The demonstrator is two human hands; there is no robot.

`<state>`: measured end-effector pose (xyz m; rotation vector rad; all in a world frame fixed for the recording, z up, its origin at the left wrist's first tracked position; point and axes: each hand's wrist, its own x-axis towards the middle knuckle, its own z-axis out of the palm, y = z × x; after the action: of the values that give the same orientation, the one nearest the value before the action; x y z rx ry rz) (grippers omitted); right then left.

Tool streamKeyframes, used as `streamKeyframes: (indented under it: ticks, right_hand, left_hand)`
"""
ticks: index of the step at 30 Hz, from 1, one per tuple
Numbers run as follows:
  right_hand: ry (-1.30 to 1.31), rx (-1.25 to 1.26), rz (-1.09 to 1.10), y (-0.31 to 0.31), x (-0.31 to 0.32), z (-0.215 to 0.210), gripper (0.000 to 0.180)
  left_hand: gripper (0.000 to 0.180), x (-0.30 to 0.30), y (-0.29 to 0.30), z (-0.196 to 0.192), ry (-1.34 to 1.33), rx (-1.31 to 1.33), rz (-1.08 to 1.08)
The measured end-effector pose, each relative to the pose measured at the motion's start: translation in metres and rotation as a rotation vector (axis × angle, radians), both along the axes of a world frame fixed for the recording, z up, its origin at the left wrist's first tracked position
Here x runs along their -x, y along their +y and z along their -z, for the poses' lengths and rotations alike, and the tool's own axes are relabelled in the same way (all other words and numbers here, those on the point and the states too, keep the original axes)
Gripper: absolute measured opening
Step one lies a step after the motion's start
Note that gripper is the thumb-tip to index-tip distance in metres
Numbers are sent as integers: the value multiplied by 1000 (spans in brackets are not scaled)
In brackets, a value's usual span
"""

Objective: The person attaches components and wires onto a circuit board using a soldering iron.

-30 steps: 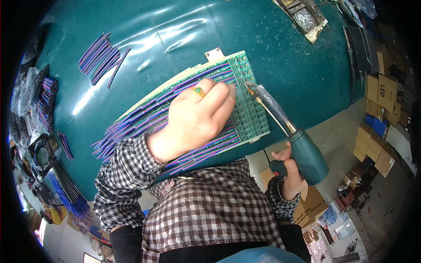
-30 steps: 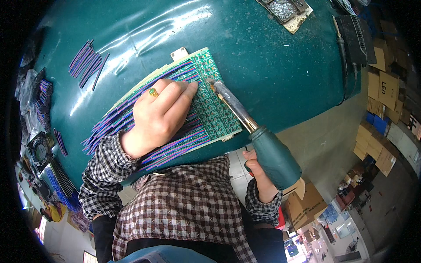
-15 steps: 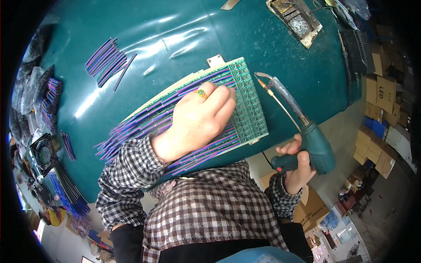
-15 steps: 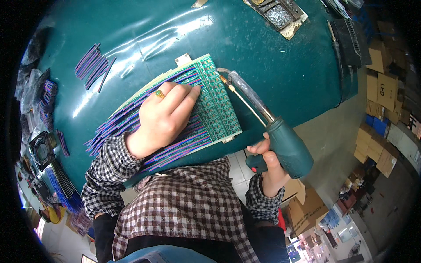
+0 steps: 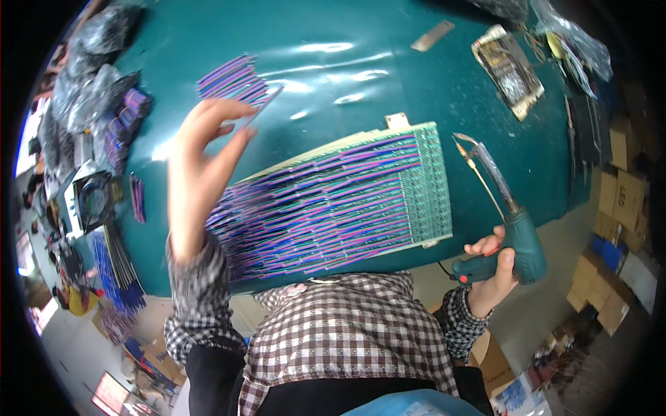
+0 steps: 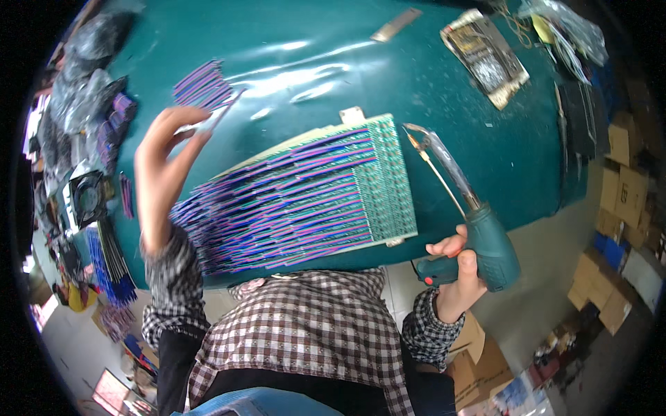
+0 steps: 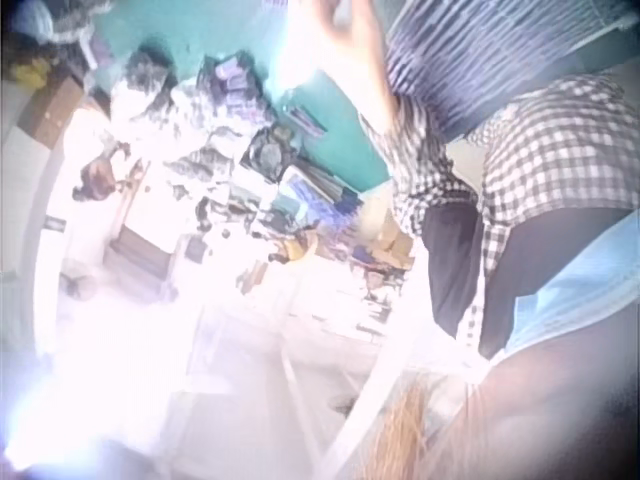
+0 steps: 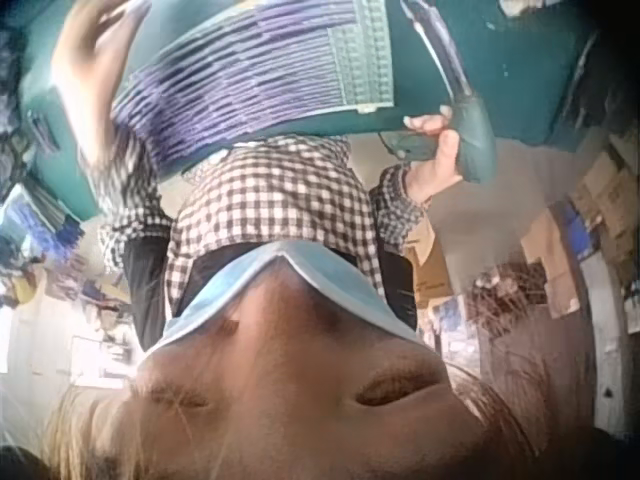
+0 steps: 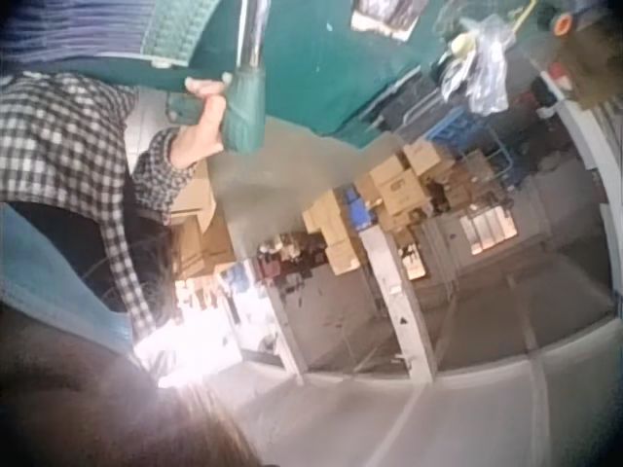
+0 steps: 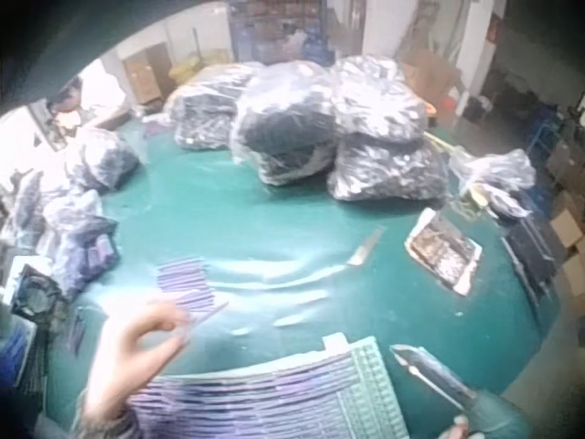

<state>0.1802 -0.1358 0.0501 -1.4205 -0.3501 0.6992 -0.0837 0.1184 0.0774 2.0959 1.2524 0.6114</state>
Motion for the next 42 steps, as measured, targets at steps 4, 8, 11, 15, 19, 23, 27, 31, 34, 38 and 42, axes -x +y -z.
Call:
streamKeyframes:
  ticks: [4,8,11,15,19,23,27,31,34,38,42]
  right_hand:
    - [-9,-15,-55,5,2,1,41]
    - [-33,-9,-17,-4,0,2,40]
    - [-22,5,-20,-6,-2,4,40]
    - [-29,-10,-42,-8,0,3,41]
    - [-13,-29,3,-14,3,3,40]
    - [-22,59,12,-11,7,0,45]
    - [-51,85,16,-16,8,-2,45]
    - [-18,70,37,-24,11,-2,47]
    - [-3,111,75,-30,14,-3,48]
    - [18,134,80,-31,12,-2,49]
    - [23,126,60,-30,9,-1,49]
  left_hand:
    - [12,26,26,78,168,-37,-91]
    - [13,16,18,72,225,49,-69]
    - [14,4,23,68,223,-74,11]
    - [14,1,32,72,228,137,29]
    - [12,2,27,76,27,69,63]
    - [8,1,9,40,-129,240,20]
    - [13,-33,-19,10,-127,232,52]
    - [15,-57,-36,-4,-3,112,241]
    - [17,-64,-44,-6,-4,128,349]
    - [18,-77,-51,-3,-55,152,404]
    - [16,-91,-59,12,-141,130,397]
